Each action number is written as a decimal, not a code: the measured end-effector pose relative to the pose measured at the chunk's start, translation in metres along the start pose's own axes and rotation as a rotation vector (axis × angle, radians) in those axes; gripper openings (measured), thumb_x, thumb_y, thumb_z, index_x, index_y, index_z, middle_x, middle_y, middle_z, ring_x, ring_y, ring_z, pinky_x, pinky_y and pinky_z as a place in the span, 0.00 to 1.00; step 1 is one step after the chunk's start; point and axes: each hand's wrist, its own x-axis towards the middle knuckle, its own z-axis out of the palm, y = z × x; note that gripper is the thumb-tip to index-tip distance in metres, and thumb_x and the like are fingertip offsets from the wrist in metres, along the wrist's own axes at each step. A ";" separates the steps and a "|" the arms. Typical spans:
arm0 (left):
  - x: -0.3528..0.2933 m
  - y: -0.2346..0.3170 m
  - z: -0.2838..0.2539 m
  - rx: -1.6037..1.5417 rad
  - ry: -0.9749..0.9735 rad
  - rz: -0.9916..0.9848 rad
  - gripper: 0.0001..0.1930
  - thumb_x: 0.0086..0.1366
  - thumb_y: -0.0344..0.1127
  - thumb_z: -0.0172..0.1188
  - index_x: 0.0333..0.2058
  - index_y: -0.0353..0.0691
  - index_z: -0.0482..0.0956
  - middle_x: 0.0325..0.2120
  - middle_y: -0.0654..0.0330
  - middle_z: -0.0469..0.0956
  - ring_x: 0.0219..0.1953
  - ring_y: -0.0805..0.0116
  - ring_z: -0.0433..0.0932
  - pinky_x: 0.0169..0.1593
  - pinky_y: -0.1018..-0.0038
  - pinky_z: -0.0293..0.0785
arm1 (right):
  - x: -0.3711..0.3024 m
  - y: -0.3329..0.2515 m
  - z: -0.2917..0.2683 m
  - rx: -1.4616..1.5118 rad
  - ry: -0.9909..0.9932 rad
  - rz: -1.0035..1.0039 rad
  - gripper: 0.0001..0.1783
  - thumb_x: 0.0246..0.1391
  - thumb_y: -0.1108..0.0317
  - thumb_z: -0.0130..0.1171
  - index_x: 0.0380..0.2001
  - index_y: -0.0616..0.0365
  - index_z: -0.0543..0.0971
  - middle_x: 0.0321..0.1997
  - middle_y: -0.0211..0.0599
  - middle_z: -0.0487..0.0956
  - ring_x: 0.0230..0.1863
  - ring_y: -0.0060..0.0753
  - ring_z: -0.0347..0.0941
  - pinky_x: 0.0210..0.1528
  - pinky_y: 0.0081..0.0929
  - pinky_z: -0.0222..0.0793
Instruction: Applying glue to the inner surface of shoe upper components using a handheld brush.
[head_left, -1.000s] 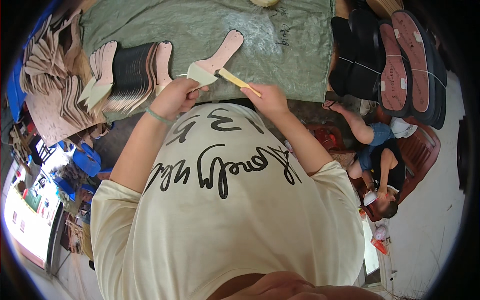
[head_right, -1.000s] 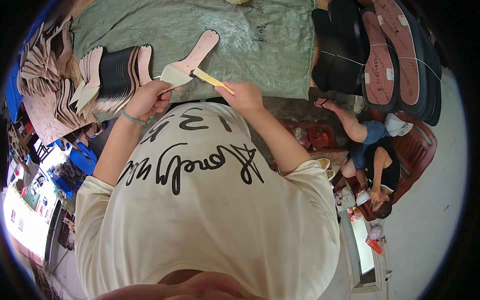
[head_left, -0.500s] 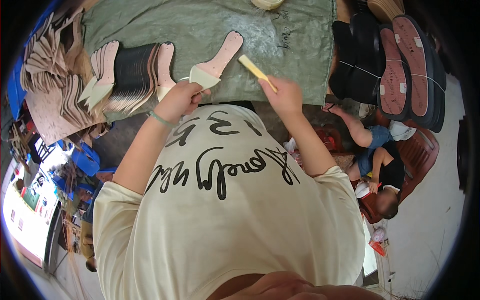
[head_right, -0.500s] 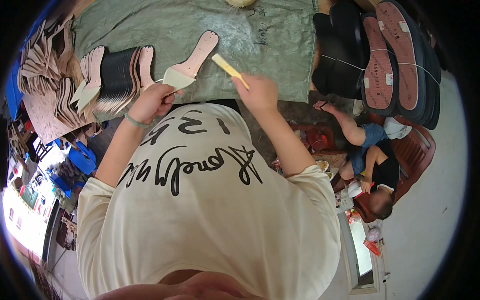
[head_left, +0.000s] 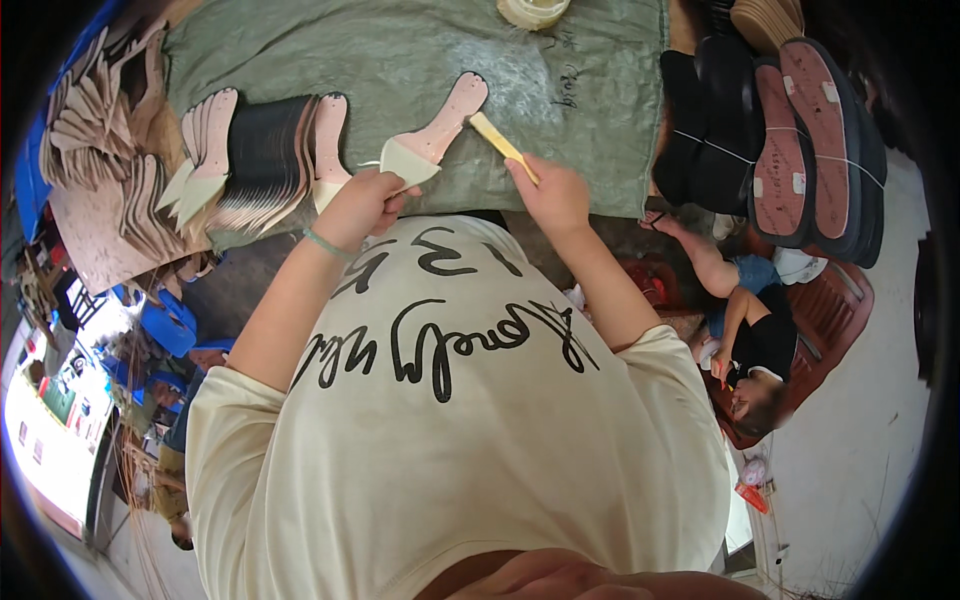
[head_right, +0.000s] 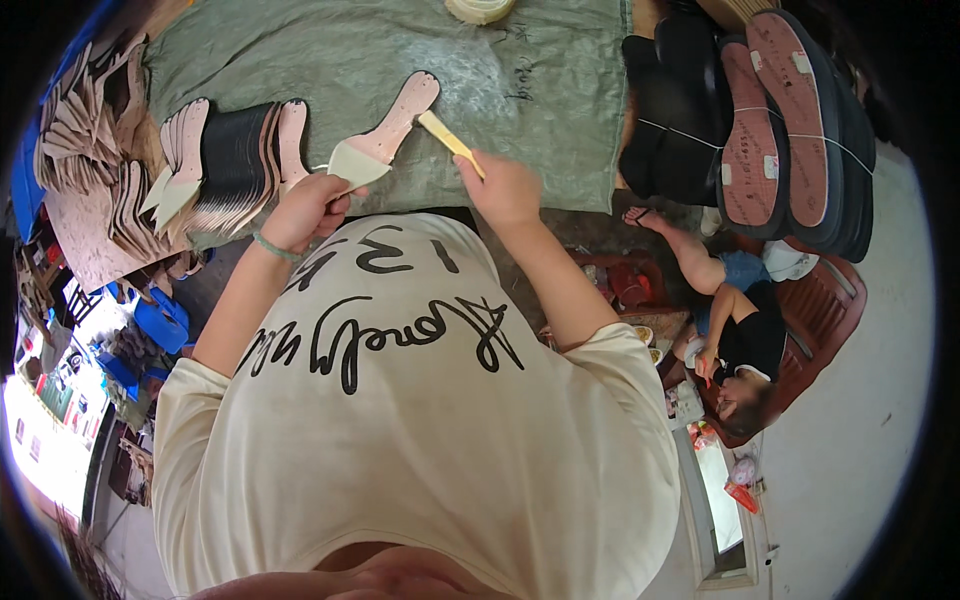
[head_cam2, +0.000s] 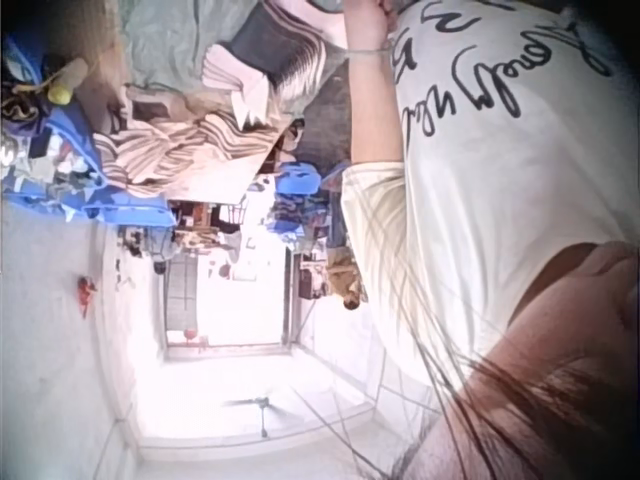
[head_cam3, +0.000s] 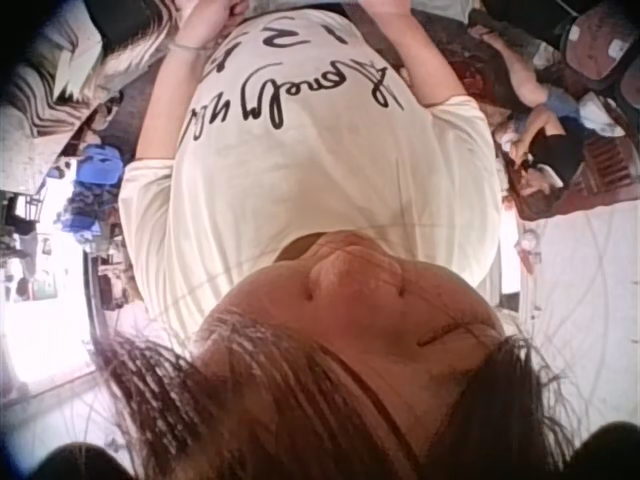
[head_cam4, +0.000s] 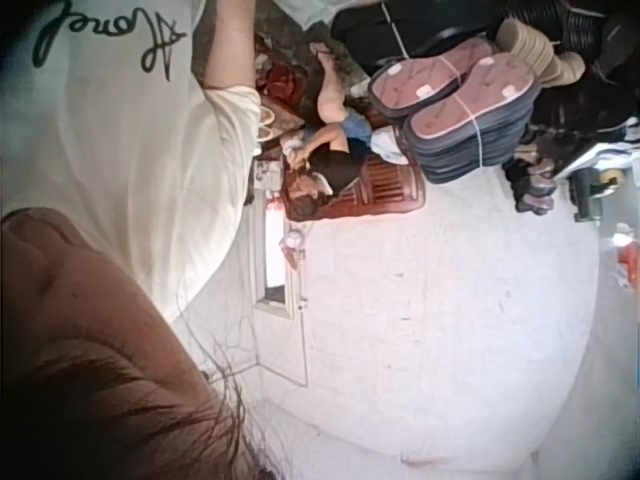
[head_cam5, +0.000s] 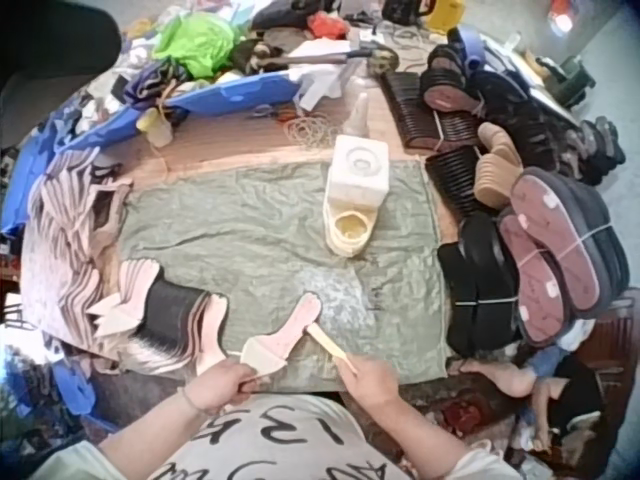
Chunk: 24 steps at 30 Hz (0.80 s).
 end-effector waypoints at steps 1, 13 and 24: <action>0.000 0.000 0.000 -0.009 -0.007 0.001 0.15 0.65 0.35 0.42 0.37 0.31 0.75 0.14 0.73 0.56 0.13 0.83 0.49 0.15 0.82 0.43 | 0.005 0.001 -0.003 -0.042 -0.021 0.015 0.19 0.56 0.50 0.54 0.25 0.55 0.79 0.19 0.43 0.75 0.22 0.51 0.73 0.23 0.44 0.64; 0.000 0.007 0.001 0.014 0.029 -0.004 0.14 0.65 0.35 0.42 0.37 0.31 0.75 0.14 0.73 0.56 0.13 0.82 0.50 0.16 0.81 0.44 | 0.008 -0.020 -0.026 -0.037 -0.105 -0.009 0.18 0.54 0.50 0.57 0.30 0.55 0.81 0.23 0.45 0.77 0.25 0.51 0.74 0.27 0.43 0.67; 0.003 0.002 0.000 -0.016 -0.006 -0.016 0.14 0.65 0.35 0.42 0.36 0.32 0.74 0.13 0.73 0.55 0.13 0.82 0.49 0.16 0.81 0.44 | 0.030 -0.011 -0.016 -0.095 -0.099 0.155 0.21 0.55 0.48 0.56 0.33 0.55 0.83 0.23 0.49 0.77 0.26 0.53 0.74 0.28 0.41 0.68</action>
